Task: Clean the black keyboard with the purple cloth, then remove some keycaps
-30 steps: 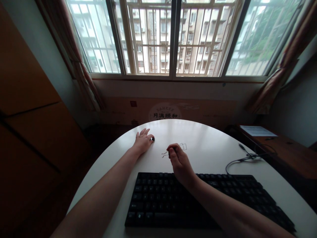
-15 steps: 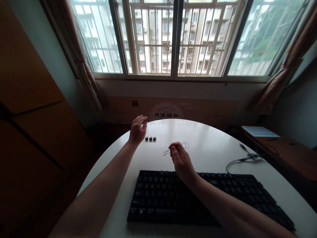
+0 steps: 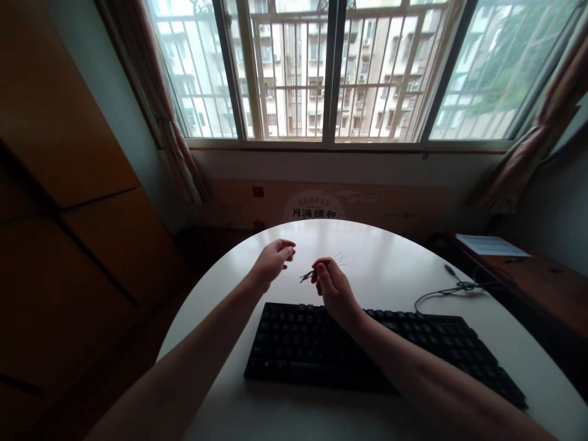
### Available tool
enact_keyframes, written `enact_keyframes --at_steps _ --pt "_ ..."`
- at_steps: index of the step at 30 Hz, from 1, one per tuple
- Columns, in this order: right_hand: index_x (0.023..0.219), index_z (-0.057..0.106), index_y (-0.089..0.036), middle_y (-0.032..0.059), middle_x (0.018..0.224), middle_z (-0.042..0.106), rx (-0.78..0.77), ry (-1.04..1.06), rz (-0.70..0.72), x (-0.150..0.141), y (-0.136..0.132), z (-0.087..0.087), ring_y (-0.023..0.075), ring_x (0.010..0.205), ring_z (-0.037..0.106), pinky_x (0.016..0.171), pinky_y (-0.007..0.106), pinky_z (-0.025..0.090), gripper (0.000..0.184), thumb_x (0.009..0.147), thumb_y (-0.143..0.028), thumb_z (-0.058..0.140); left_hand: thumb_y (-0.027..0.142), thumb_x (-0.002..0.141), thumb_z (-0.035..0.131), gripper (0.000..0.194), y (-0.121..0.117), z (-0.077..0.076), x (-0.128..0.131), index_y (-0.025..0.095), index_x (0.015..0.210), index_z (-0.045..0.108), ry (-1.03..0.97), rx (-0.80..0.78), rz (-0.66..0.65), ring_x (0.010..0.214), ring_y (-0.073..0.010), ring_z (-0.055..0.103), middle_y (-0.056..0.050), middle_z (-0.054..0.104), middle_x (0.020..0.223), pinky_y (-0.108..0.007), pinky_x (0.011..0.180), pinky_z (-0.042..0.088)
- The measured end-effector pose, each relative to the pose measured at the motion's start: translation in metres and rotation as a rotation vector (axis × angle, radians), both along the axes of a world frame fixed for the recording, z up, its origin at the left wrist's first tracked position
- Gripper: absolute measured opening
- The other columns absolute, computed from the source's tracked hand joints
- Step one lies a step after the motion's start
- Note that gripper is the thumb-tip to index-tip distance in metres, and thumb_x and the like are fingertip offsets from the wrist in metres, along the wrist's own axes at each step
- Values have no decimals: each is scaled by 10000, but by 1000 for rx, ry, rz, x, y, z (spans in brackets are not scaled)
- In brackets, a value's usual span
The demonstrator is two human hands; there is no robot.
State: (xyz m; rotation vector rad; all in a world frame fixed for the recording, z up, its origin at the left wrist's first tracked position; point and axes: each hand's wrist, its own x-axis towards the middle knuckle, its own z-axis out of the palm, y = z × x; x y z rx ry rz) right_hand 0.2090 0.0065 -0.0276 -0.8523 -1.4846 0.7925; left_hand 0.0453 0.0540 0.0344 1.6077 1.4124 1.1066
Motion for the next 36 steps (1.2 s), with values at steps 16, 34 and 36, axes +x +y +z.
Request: enact_keyframes --at_steps 16,34,36 --pt "890 535 -207 -1 716 600 82 -375 198 9 -11 12 147 621 530 606 261 394 205 974 -366 436 275 810 555 161 -26 -38 1 242 898 686 888 130 -244 824 -226 664 -39 735 875 -279 664 451" --pt "956 566 -222 38 824 666 112 -562 290 7 -20 17 192 712 604 680 294 439 163 972 -345 461 363 797 599 174 -26 -38 1 252 909 673 910 64 -232 776 -246 660 -41 721 842 -287 623 430" --pt "939 567 -223 44 831 674 134 -588 301 6 -22 18 196 707 609 675 296 439 151 966 -341 475 353 811 574 173 -25 -37 1 255 915 673 917 64 -232 783 -251 661 -42 721 832 -289 616 425"
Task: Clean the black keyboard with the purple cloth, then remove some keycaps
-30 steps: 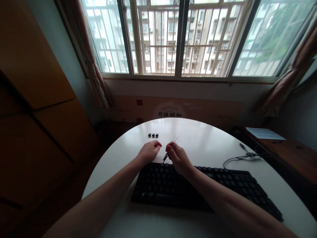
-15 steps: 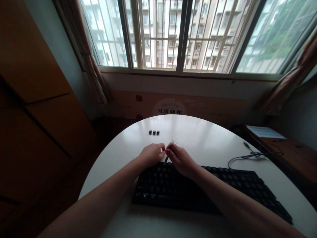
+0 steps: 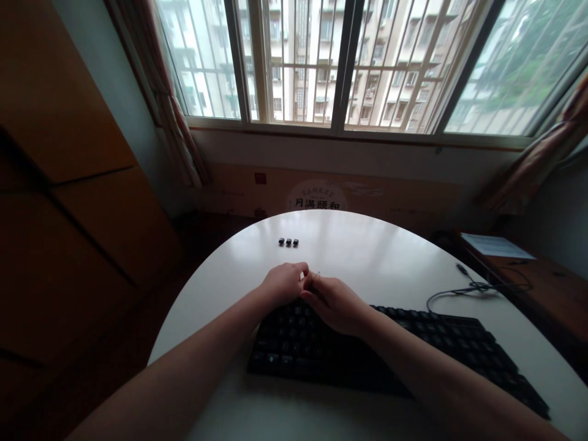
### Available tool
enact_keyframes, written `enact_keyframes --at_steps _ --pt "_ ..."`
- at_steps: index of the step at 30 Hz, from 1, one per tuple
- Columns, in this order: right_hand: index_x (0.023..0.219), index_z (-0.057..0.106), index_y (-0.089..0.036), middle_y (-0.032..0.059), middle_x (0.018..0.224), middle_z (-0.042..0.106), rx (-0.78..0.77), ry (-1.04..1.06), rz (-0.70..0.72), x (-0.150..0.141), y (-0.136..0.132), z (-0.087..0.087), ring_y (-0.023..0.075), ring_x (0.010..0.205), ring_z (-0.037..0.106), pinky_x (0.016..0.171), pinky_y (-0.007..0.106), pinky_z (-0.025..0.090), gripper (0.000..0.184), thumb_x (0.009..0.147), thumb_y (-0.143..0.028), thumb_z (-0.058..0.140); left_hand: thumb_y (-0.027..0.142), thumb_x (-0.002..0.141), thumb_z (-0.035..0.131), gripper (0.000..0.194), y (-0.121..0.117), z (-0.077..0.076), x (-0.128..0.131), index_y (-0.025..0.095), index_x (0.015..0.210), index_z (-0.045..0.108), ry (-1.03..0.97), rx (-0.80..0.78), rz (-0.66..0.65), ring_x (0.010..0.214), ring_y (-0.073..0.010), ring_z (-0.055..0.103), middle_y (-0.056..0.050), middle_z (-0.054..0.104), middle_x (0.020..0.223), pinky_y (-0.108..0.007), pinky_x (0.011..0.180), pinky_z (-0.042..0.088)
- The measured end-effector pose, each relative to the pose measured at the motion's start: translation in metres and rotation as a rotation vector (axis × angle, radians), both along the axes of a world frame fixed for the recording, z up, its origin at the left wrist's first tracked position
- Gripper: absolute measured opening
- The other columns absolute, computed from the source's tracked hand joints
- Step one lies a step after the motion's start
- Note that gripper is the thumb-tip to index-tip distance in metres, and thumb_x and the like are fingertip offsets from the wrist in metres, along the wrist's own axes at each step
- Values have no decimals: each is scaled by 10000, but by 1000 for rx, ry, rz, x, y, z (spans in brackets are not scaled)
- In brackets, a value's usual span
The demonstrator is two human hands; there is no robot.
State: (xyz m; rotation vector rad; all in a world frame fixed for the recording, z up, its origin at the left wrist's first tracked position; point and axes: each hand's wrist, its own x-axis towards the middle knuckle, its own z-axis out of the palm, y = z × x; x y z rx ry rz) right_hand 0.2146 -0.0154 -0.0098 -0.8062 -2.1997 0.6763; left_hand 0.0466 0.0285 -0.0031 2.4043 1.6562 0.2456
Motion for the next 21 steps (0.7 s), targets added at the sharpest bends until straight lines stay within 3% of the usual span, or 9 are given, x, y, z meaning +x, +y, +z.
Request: enact_keyframes --at_steps 11,16,21 --pt "914 533 -214 29 794 632 -2 134 -97 1 6 -9 179 689 573 665 295 421 209 990 -360 404 340 817 573 190 0 -2 1 252 950 675 0 12 3 817 -248 656 -46 721 891 -293 647 440" --pt "865 458 -218 -46 563 468 -90 342 -262 0 7 -11 134 490 443 515 255 356 306 1010 -452 323 343 868 526 186 0 -2 1 248 928 675 -13 14 9 776 -224 647 -37 715 839 -284 629 423" --pt "889 462 -215 -32 648 469 24 303 -227 0 5 -9 128 541 438 550 261 360 243 1005 -406 365 351 903 472 258 3 -2 -2 208 823 671 -129 45 -32 727 -199 617 -35 690 768 -279 631 413"
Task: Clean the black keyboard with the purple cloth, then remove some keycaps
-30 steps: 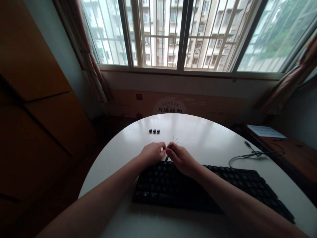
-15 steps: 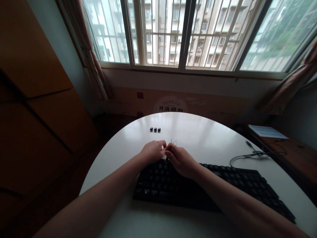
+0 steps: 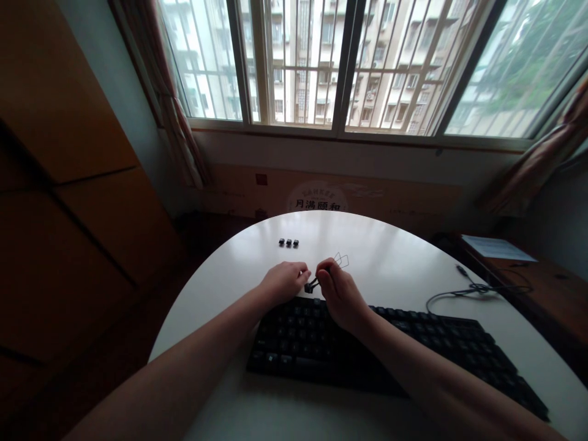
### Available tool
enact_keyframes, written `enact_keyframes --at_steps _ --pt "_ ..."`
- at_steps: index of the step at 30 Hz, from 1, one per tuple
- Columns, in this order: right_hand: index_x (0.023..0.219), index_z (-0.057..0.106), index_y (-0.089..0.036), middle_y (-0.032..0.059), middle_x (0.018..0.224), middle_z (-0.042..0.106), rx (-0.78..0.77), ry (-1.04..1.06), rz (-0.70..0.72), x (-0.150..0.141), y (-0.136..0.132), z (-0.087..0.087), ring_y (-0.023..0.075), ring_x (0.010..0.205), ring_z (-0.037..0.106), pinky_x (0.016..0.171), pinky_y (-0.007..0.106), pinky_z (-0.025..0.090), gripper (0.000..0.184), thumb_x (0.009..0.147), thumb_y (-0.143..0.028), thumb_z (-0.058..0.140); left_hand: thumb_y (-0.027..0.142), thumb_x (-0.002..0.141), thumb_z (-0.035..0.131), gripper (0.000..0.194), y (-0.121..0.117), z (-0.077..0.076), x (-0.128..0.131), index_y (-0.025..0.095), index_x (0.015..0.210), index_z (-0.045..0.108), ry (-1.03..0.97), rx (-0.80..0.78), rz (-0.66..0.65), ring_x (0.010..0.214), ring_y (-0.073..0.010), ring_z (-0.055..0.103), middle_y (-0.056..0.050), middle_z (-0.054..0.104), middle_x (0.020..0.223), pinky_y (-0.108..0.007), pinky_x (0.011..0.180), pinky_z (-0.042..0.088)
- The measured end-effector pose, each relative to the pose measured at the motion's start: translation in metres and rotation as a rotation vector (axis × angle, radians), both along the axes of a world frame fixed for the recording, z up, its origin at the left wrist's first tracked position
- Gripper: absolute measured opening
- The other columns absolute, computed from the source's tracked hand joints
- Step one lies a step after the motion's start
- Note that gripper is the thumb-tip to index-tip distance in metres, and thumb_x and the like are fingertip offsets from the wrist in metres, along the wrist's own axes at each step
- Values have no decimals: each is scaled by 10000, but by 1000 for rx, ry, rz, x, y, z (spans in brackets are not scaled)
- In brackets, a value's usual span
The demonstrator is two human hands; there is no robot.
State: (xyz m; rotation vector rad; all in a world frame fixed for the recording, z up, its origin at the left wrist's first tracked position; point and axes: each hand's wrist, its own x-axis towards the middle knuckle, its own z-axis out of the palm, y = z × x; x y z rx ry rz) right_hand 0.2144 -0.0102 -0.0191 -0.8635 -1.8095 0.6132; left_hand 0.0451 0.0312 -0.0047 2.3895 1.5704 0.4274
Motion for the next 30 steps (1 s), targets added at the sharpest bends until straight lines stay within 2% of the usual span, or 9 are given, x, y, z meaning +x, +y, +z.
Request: enact_keyframes --at_steps 3,7,9,12,21,23,26,28,30 --pt "934 461 -216 -32 667 459 43 15 -56 2 1 0 131 559 433 562 264 353 198 1011 -367 357 358 917 416 324 4 2 -3 185 806 666 -255 -16 -45 661 -169 584 -25 651 697 -270 615 423" --pt "978 461 -217 -25 693 478 54 23 -104 4 5 -2 140 586 455 581 271 364 177 1010 -349 348 414 862 483 300 7 4 -4 155 922 623 -623 -299 -143 556 -123 532 -5 605 695 -219 469 408" --pt "989 464 -217 -18 708 504 53 7 -118 3 6 -3 146 601 475 589 274 368 166 1005 -339 352 396 798 566 302 7 3 -3 148 968 598 -725 -402 -167 576 -121 542 -8 603 728 -200 436 413" --pt "1002 479 -218 -2 744 550 39 -30 -157 2 6 -2 160 639 517 609 282 379 158 993 -323 360 347 729 615 324 8 2 -1 144 981 589 -798 -458 -143 610 -127 551 -17 603 757 -189 413 427" --pt "980 530 -223 40 829 628 18 -140 -293 0 11 -1 208 722 579 650 310 379 191 967 -320 366 230 713 554 249 7 3 2 148 941 614 -785 -515 138 644 -134 532 -48 621 822 -166 384 395" --pt "959 523 -221 33 794 615 8 -116 -325 1 13 -1 203 683 564 623 306 367 202 970 -332 354 220 736 540 268 10 4 -1 148 987 601 -787 -461 182 638 -128 535 -55 627 850 -163 386 390" --pt "947 505 -219 6 711 578 -35 -52 -319 3 14 -1 185 615 533 596 295 366 215 977 -356 342 241 808 502 334 15 1 -9 156 1129 539 -740 -356 174 634 -140 557 -59 651 868 -184 399 404" --pt "945 500 -219 2 706 571 -51 -28 -296 3 15 -1 181 613 529 597 292 375 213 975 -363 346 253 839 490 301 19 -3 -15 171 1124 541 -609 -247 144 637 -152 575 -54 674 862 -219 455 443" --pt "946 501 -219 1 707 566 -64 -15 -285 3 14 -2 180 618 527 596 291 378 213 973 -367 351 246 833 520 207 22 -6 -20 186 1018 593 -417 -120 105 693 -168 610 -47 696 858 -260 584 488"
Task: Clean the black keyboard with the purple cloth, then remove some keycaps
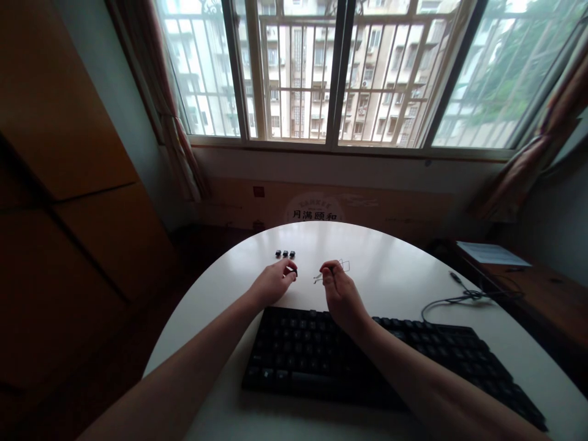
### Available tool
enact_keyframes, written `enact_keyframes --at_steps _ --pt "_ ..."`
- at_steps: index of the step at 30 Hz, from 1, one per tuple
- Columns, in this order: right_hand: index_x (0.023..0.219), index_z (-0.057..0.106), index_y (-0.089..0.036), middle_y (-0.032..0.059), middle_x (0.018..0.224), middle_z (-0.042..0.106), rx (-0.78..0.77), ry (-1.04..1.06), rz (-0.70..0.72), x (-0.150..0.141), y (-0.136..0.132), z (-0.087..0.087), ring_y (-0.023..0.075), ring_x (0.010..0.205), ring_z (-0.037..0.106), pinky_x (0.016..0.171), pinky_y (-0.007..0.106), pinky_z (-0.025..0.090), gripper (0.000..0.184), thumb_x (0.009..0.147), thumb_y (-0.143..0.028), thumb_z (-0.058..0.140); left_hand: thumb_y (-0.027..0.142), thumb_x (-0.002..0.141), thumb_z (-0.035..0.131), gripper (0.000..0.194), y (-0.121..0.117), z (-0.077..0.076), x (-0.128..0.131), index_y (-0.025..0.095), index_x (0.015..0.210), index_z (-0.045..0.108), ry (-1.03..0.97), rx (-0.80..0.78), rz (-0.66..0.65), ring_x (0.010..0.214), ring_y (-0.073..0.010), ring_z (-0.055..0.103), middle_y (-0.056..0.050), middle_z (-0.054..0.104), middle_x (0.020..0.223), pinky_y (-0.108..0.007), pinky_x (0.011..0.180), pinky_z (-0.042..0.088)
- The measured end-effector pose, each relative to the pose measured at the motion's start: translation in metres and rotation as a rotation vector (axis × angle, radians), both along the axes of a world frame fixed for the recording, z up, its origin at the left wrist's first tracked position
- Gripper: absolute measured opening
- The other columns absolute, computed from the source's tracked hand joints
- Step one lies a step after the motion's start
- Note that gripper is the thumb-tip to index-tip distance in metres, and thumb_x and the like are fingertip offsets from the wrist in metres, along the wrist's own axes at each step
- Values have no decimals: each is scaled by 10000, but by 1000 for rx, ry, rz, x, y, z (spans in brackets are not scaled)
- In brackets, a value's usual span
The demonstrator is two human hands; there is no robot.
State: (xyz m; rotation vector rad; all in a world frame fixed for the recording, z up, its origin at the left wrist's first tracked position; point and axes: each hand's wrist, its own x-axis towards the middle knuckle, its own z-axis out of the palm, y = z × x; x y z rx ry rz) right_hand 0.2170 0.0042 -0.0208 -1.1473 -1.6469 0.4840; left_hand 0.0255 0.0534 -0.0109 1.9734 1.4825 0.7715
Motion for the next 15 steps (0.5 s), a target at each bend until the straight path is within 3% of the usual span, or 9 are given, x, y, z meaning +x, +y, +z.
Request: enact_keyframes --at_steps 3,15 --pt "945 502 -219 -4 702 550 -6 30 9 0 0 -1 179 624 522 599 289 382 220 975 -377 352 244 821 560 142 1 -2 -5 202 932 637 198 76 -15 801 -197 652 -43 721 884 -284 717 490" --pt "945 510 -215 -15 675 530 -2 32 32 -2 -2 1 169 598 504 574 279 375 210 973 -366 366 325 872 549 219 2 -2 -7 219 926 732 403 184 -15 866 -223 643 -57 709 961 -304 766 462"
